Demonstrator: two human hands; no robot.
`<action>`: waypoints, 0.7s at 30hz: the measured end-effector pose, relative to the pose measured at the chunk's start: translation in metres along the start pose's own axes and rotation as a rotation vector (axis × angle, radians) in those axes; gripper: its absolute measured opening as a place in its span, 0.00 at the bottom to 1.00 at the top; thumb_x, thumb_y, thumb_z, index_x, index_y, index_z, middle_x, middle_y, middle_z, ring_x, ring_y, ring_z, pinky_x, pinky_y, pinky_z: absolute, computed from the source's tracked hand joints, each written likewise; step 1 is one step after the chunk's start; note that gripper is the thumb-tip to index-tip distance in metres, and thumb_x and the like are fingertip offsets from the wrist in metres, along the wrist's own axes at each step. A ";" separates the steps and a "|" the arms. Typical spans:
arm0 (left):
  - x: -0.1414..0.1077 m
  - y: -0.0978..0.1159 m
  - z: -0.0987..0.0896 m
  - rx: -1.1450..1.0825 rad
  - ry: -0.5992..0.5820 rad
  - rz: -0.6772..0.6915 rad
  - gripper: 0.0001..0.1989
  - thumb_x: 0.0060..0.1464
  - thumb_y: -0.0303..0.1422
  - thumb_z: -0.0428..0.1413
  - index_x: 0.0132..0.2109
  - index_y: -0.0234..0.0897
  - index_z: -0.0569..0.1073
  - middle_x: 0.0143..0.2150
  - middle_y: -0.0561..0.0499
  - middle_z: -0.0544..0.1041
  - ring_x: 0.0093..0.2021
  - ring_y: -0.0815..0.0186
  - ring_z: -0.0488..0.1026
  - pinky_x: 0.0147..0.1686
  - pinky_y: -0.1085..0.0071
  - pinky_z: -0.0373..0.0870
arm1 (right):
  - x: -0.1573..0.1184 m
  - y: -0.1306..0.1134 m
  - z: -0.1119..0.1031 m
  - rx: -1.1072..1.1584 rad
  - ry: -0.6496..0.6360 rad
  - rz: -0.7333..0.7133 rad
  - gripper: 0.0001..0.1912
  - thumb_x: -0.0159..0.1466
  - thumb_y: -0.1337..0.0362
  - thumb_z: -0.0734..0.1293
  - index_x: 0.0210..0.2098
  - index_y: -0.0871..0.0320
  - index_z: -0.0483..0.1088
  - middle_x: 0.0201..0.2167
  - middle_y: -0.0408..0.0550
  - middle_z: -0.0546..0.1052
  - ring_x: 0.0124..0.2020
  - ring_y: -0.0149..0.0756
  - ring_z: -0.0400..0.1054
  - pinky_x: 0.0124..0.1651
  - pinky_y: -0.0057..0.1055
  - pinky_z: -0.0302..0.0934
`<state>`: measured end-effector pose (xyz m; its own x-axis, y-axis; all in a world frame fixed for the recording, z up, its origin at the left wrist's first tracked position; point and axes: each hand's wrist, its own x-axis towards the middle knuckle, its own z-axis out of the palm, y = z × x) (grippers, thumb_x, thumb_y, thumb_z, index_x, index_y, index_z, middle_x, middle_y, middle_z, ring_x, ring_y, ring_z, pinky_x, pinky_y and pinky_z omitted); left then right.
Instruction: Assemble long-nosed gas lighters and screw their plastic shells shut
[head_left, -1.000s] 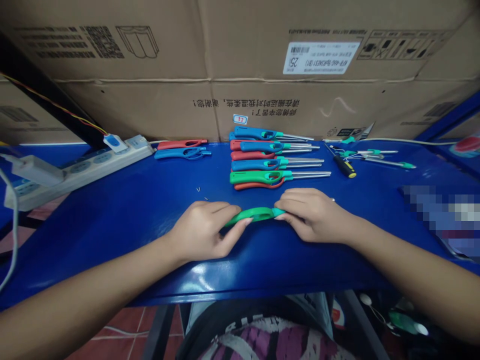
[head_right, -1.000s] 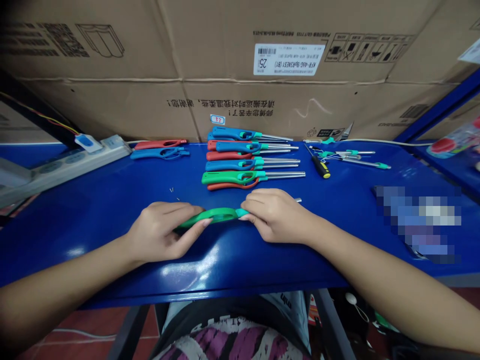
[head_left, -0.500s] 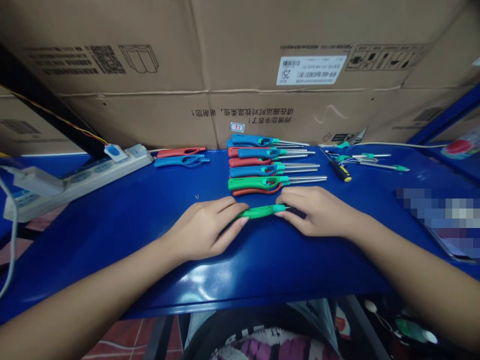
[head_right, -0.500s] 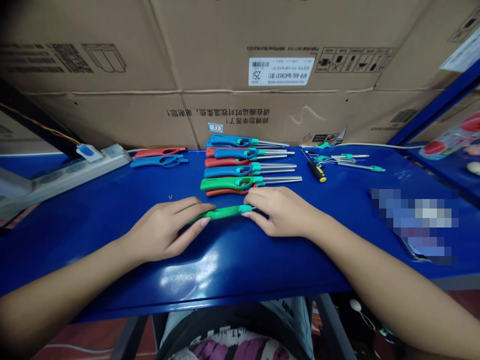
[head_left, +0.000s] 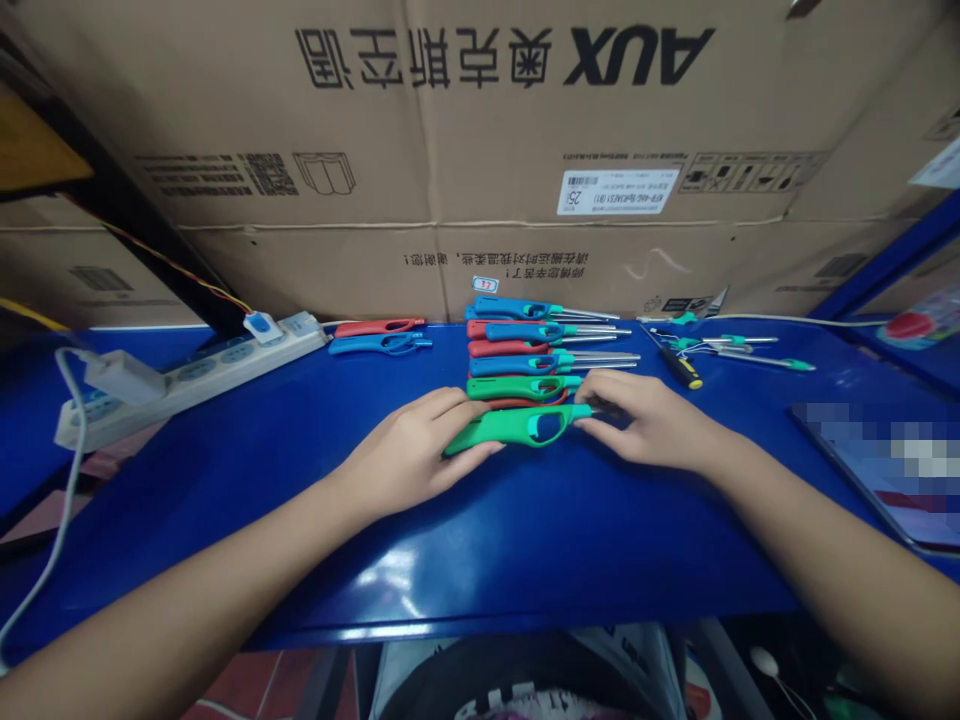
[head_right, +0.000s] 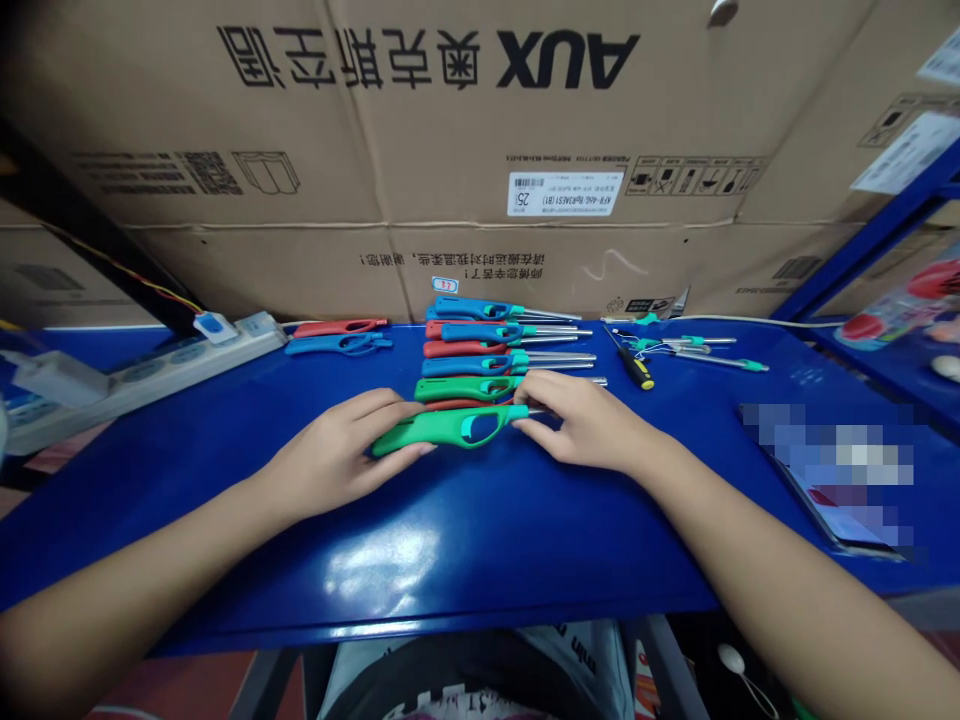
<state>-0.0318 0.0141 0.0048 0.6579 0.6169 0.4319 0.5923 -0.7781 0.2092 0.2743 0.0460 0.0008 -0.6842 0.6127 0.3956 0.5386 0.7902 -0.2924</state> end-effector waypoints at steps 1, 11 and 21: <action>0.000 0.000 0.001 -0.006 0.007 0.009 0.16 0.66 0.39 0.55 0.55 0.33 0.73 0.43 0.43 0.77 0.43 0.60 0.77 0.43 0.65 0.76 | 0.000 0.000 0.000 0.011 -0.015 -0.013 0.03 0.68 0.64 0.65 0.40 0.57 0.69 0.33 0.46 0.75 0.32 0.34 0.69 0.36 0.30 0.62; 0.002 -0.002 -0.012 0.021 -0.058 -0.024 0.14 0.65 0.40 0.54 0.51 0.35 0.74 0.43 0.44 0.78 0.42 0.60 0.76 0.41 0.66 0.73 | 0.000 -0.005 0.002 -0.202 0.102 -0.102 0.05 0.69 0.64 0.64 0.42 0.57 0.71 0.33 0.48 0.78 0.32 0.36 0.73 0.33 0.30 0.64; 0.009 0.021 -0.035 -0.468 -0.352 -0.231 0.11 0.60 0.40 0.57 0.33 0.38 0.70 0.22 0.59 0.64 0.22 0.72 0.65 0.23 0.75 0.58 | 0.001 -0.037 -0.002 -0.348 0.431 -0.285 0.20 0.63 0.71 0.68 0.54 0.51 0.67 0.45 0.52 0.79 0.44 0.44 0.73 0.47 0.43 0.67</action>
<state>-0.0300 -0.0011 0.0440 0.6981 0.7153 0.0311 0.5237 -0.5398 0.6590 0.2547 0.0172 0.0137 -0.6038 0.2606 0.7533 0.5426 0.8267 0.1489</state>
